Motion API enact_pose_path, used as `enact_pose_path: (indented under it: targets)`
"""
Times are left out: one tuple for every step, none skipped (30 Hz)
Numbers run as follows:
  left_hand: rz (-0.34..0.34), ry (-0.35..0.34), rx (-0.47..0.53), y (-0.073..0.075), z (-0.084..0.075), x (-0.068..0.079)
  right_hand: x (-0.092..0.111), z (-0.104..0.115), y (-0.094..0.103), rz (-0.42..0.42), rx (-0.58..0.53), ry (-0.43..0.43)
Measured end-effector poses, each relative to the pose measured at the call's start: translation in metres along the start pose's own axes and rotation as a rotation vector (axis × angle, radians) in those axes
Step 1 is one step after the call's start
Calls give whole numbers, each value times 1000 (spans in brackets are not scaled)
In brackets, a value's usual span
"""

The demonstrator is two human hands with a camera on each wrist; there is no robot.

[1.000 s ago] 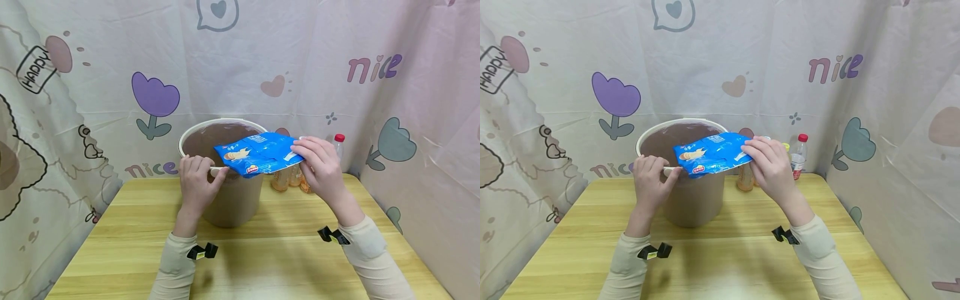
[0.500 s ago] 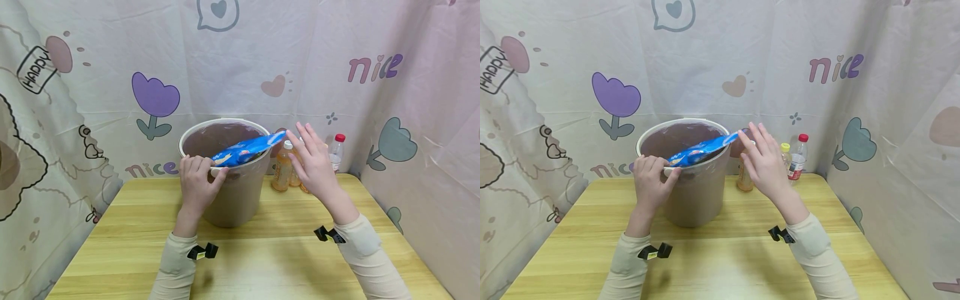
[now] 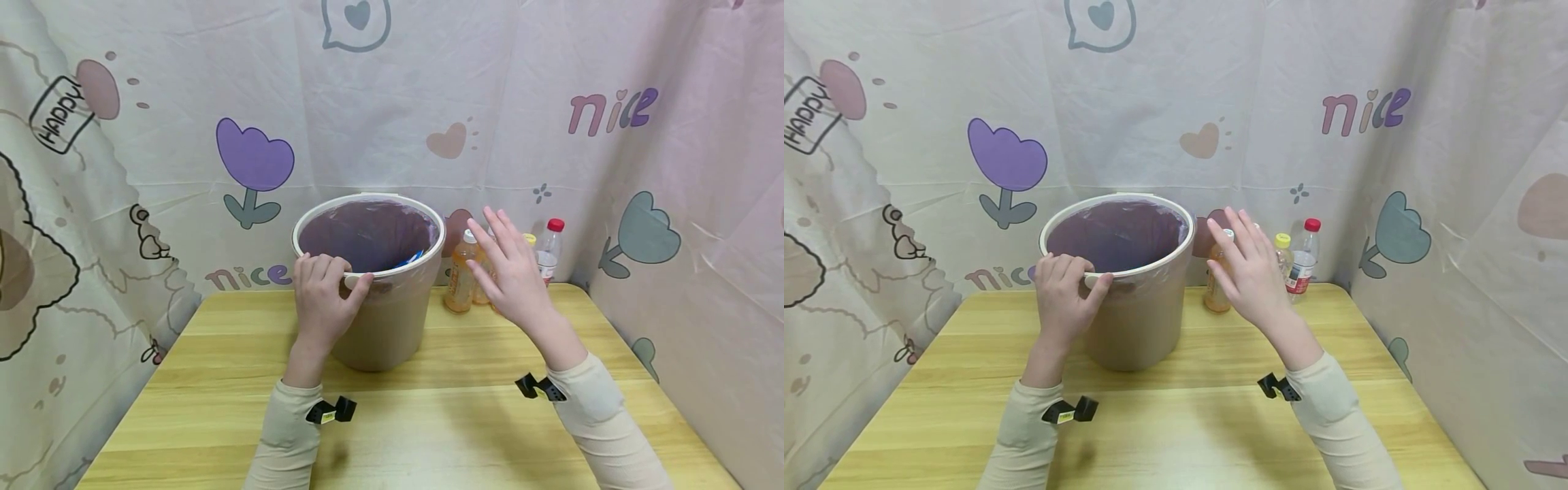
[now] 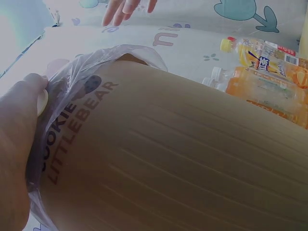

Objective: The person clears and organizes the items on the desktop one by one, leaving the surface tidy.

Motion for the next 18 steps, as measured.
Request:
enact_pose_path:
  targets:
    - [0,0,0,0,0,0,1,-1,0,3,1,0]
    - [0,0,-1,0,0,0,1,-1,-1,7,2,0]
    - [0,1,-1,0,0,0,2,-2,-2,10,4,-1]
    - [0,1,0,0,0,0,2,-3,-2,13,5,-3]
    - [-1,2,1,0,1,0,3,-4,-3,16,6,-5]
    - [-2,2,2,0,1,0,3,-5,-3,20,9,-9]
    - [-2,2,4,-1,1,0,4,-6,-4,24,9,-17]
    - [-2,2,4,-1,1,0,4,-7,-5,26,9,-23]
    - [-3,2,5,-1,0,0,5,-8,-6,29,8,-30]
    - [-4,1,6,-1,0,0,5,-10,-7,31,6,-36]
    - [-4,0,6,-1,0,0,6,-12,-9,35,2,-46]
    - [-5,0,6,-1,0,0,6,-14,-10,38,-5,-55]
    - [-6,0,6,-1,0,-1,7,-16,-13,42,-11,-68]
    - [-6,-1,6,-1,0,-1,7,-19,-16,46,-16,-78]
    - [-8,-1,6,-1,0,-1,8,-22,-19,50,-21,-90]
    - [-9,0,11,-1,0,-1,9,-25,-23,54,-23,-102]
    - [-13,-2,13,-1,0,-1,10,-28,-28,61,-23,-121]
    - [-15,0,16,-1,0,0,11,-31,-32,69,-22,-140]
Point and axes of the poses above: each hand's wrist, its own x-axis away from the middle knuckle, its own y-axis out of the back of the hand, z = x × y, the point moved 1 cm from there along -x, towards the middle knuckle, and after that the axes turned 12 degrees about z, right-handed, at the moved point
